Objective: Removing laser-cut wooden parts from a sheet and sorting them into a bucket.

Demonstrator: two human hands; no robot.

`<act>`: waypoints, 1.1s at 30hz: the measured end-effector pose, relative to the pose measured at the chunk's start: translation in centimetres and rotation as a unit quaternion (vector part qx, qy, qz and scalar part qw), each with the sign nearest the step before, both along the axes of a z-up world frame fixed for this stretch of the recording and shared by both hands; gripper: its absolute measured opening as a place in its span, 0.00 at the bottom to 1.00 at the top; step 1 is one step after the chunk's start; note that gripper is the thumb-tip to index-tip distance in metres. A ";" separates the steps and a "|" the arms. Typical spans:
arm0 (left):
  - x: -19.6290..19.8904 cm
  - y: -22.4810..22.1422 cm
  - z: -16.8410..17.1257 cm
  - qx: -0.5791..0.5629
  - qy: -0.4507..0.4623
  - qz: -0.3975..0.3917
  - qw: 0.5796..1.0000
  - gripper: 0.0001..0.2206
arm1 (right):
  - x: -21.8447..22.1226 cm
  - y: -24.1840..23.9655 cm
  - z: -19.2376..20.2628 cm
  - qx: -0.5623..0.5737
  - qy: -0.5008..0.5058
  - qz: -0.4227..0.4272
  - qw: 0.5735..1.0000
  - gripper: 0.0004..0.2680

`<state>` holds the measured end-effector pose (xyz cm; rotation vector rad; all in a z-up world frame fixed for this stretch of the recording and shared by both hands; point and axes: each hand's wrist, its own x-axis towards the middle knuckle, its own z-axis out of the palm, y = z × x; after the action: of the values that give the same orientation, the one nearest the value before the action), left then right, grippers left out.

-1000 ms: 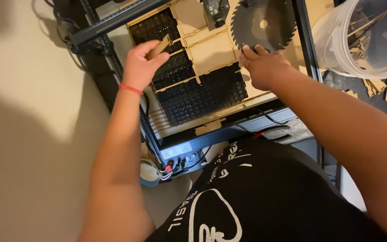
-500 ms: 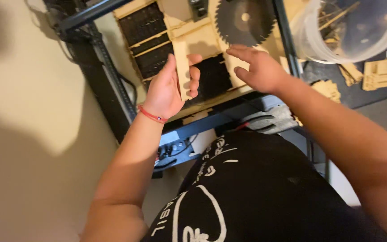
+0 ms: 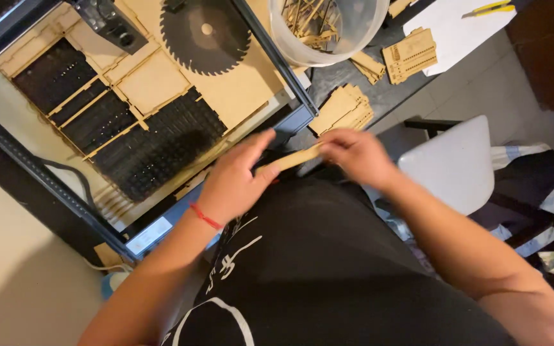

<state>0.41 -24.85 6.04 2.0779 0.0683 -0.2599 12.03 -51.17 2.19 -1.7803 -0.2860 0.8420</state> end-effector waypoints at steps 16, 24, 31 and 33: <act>-4.4 17.1 -7.4 0.343 0.052 0.178 0.921 0.21 | 6.9 -5.2 -6.3 -0.263 -0.453 0.055 0.850 0.09; 0.5 16.3 -12.3 0.390 -0.010 0.081 0.917 0.24 | 3.8 15.6 -4.4 -0.118 -0.427 0.234 0.865 0.08; 4.6 17.2 -16.3 0.373 0.094 0.063 0.921 0.16 | 6.0 25.1 -14.0 -0.324 -0.372 0.397 0.774 0.12; 5.3 17.5 -15.5 0.355 0.118 0.062 0.925 0.16 | 6.0 26.1 -16.1 -0.359 -0.383 0.417 0.742 0.14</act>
<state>5.73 -7.32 -9.45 2.7345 0.5053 -0.4562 18.03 -25.03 -13.95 -2.7371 -1.5796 0.8038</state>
